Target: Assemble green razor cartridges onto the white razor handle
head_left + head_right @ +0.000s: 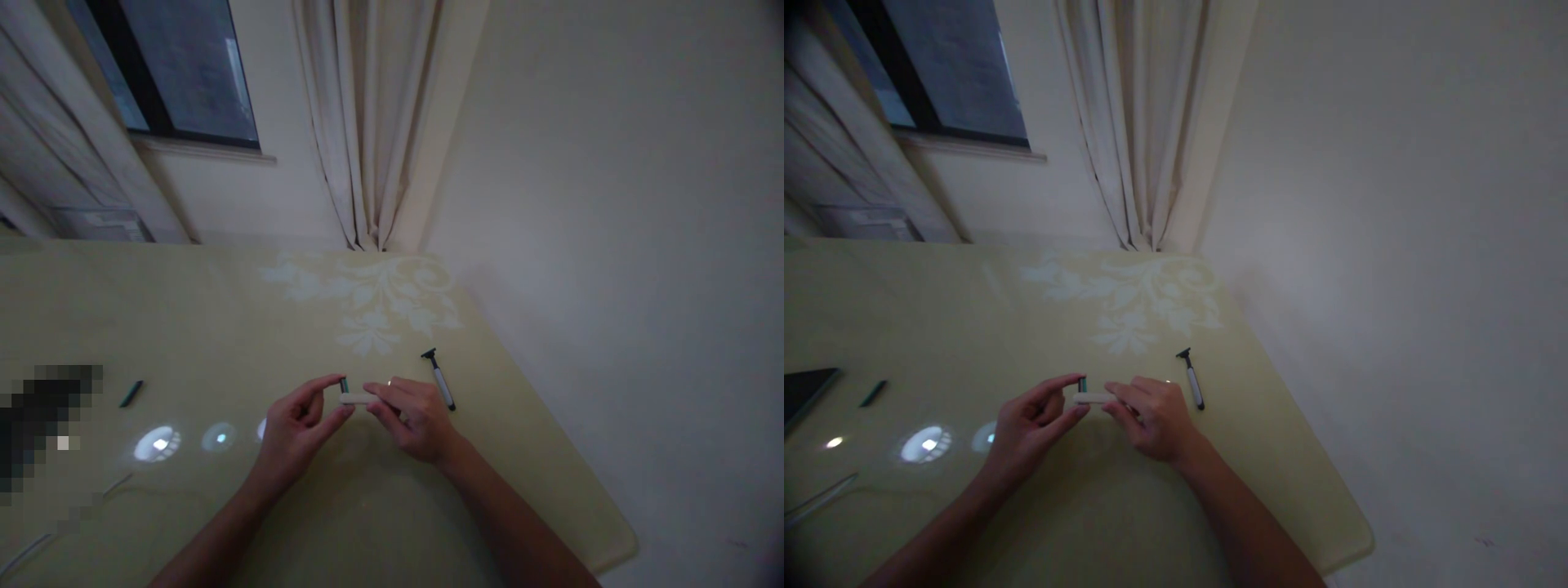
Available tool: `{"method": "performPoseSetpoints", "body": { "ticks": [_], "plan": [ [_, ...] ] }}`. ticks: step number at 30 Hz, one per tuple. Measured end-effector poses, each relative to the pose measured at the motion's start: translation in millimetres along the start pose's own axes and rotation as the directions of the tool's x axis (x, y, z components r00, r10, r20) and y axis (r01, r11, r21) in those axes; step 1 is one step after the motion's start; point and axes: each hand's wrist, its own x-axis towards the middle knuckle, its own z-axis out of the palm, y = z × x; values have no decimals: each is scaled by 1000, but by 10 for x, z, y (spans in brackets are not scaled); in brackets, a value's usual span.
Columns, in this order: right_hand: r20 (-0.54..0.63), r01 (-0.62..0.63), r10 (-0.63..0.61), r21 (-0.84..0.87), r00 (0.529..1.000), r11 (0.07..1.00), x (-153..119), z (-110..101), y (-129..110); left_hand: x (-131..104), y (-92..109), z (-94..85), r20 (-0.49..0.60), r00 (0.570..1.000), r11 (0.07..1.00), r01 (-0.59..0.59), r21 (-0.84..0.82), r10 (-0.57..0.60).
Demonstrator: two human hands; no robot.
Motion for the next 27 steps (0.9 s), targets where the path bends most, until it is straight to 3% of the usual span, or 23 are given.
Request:
{"method": "performPoseSetpoints", "body": {
  "ticks": [27],
  "plan": [
    [-1,-34,34,71,999,997,37,-7,14,-3,-23,-10,7,1000,1000,-1,9,1]
  ]
}}
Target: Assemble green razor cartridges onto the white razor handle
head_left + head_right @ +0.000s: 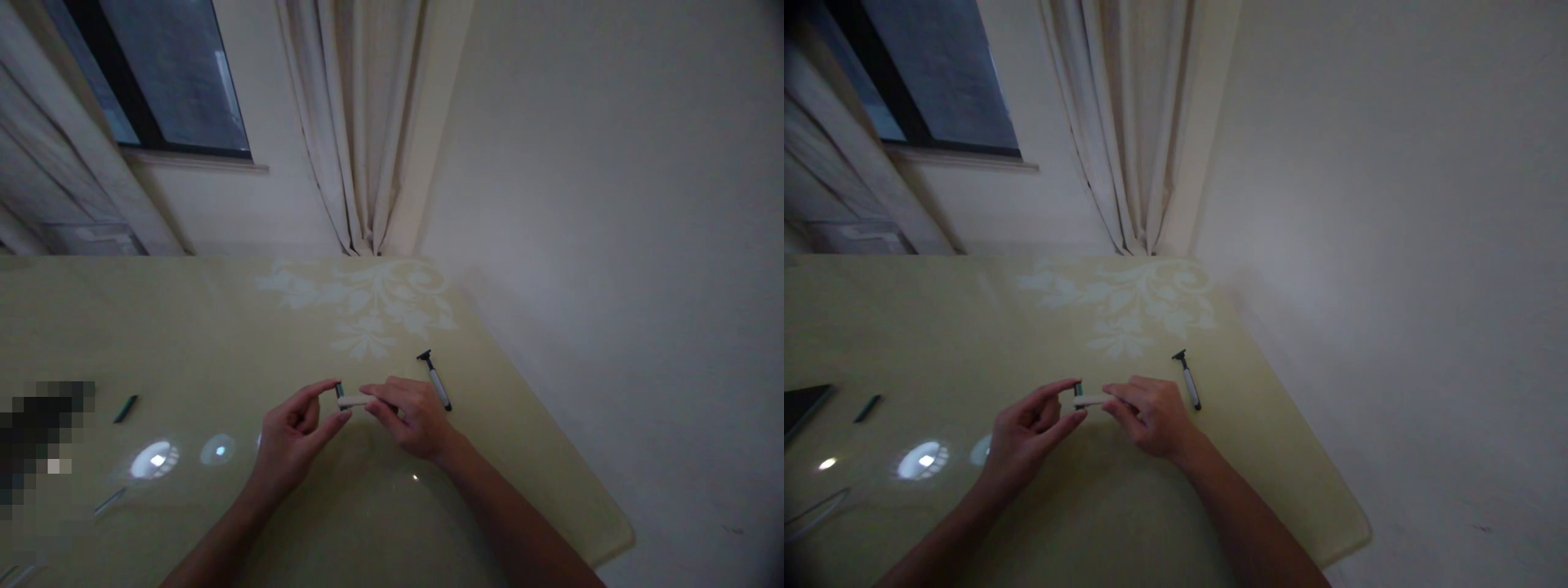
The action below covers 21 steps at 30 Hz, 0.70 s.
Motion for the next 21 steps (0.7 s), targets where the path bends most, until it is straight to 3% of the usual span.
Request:
{"method": "performPoseSetpoints", "body": {
  "ticks": [10,21],
  "plan": [
    [-39,-12,11,-22,999,1000,12,-129,81,0,40,2,9,1000,1000,-9,16,9],
    [9,116,-117,-193,993,974,16,-118,55,-20,60,10,39,994,984,-104,145,99]
  ]
}}
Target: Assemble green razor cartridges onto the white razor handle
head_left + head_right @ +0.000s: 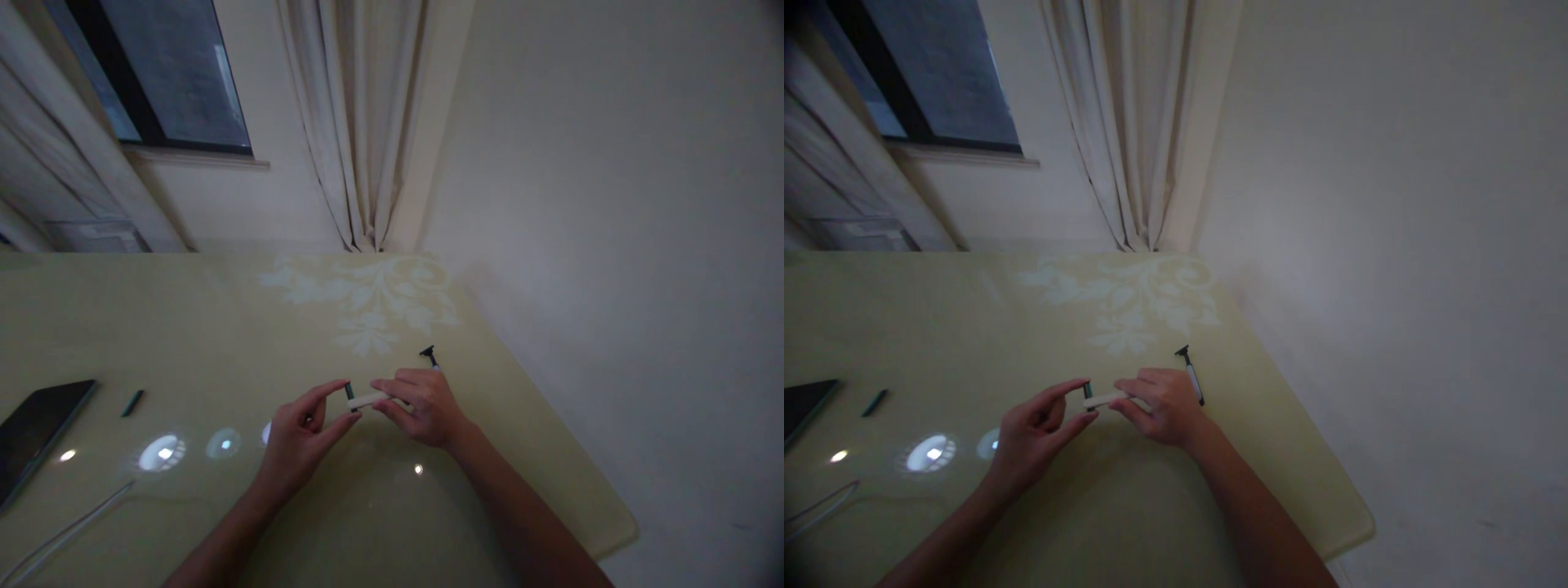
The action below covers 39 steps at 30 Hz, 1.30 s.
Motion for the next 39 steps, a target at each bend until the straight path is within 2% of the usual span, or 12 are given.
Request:
{"method": "performPoseSetpoints", "body": {
  "ticks": [7,14,21,27,32,36,39],
  "plan": [
    [-23,-3,4,49,1000,999,-2,-51,24,-15,-13,7,1,1000,1000,10,-2,-10],
    [2,-9,9,84,1000,996,-29,59,-12,-15,-9,3,14,999,999,30,-11,-30],
    [-33,-112,117,126,993,986,-6,19,-24,-19,27,-2,-12,1000,998,24,-51,-24],
    [-1,-70,71,151,997,986,-11,52,-57,-30,30,4,6,999,997,44,-56,-43],
    [-15,-150,154,170,988,974,-7,19,-36,-36,48,11,8,999,998,43,-53,-42],
    [18,-102,100,201,995,974,-5,50,-53,-42,36,9,18,999,998,37,-51,-36],
    [-11,-100,104,204,995,974,-1,49,-32,-49,22,8,15,999,998,35,-49,-35]
  ]
}}
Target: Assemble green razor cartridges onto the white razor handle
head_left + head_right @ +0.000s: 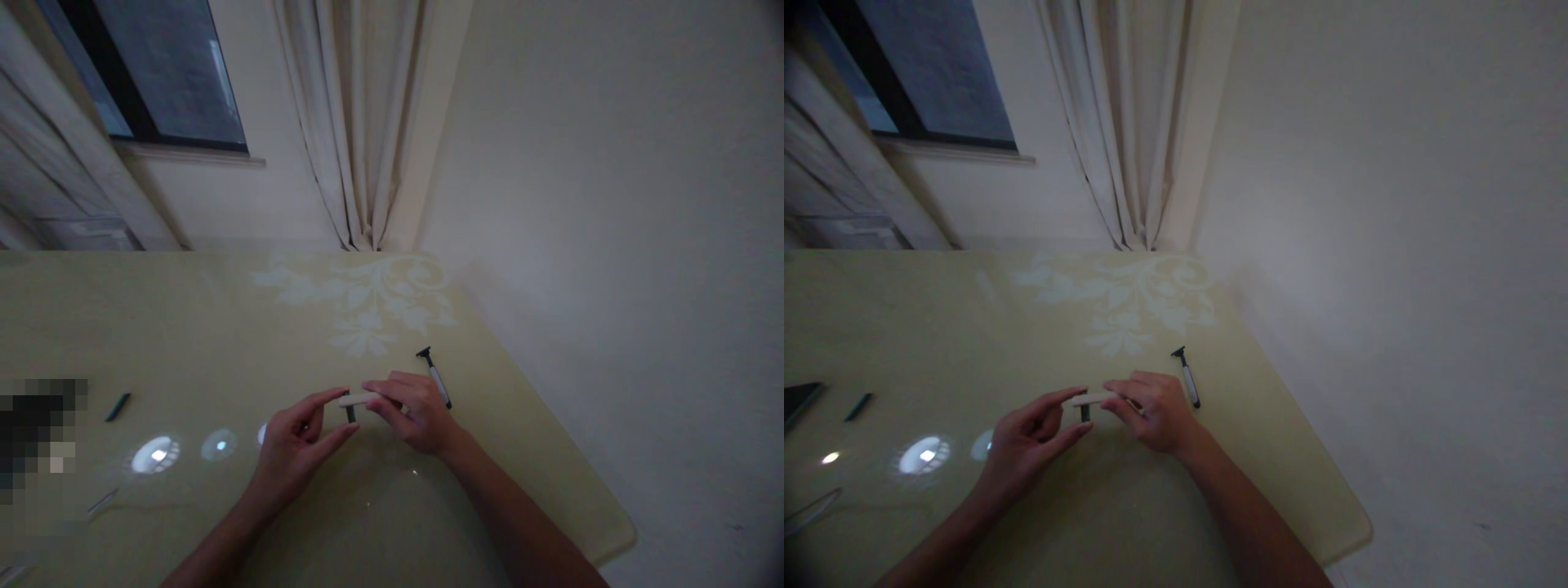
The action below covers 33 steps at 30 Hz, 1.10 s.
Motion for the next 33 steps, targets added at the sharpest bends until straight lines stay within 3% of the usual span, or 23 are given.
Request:
{"method": "performPoseSetpoints", "body": {
  "ticks": [4,9,14,21,28,33],
  "plan": [
    [-20,-31,31,-12,999,999,3,-9,14,1,-6,7,-2,1000,1000,-5,4,5],
    [18,60,-59,-75,998,995,-10,2,-49,21,-39,20,7,1000,1000,7,17,-7],
    [-49,-10,6,-96,999,995,-6,-36,-35,18,-66,25,-5,1000,1000,-5,3,5],
    [11,46,-45,-82,999,996,-33,117,-61,19,-42,46,10,1000,1000,0,-10,0],
    [-102,-40,35,-52,994,998,-16,12,17,9,-30,28,-13,1000,1000,-17,6,17],
    [-24,-5,3,-72,1000,997,-27,61,-33,6,-45,40,-2,1000,1000,-25,17,25]
  ]
}}
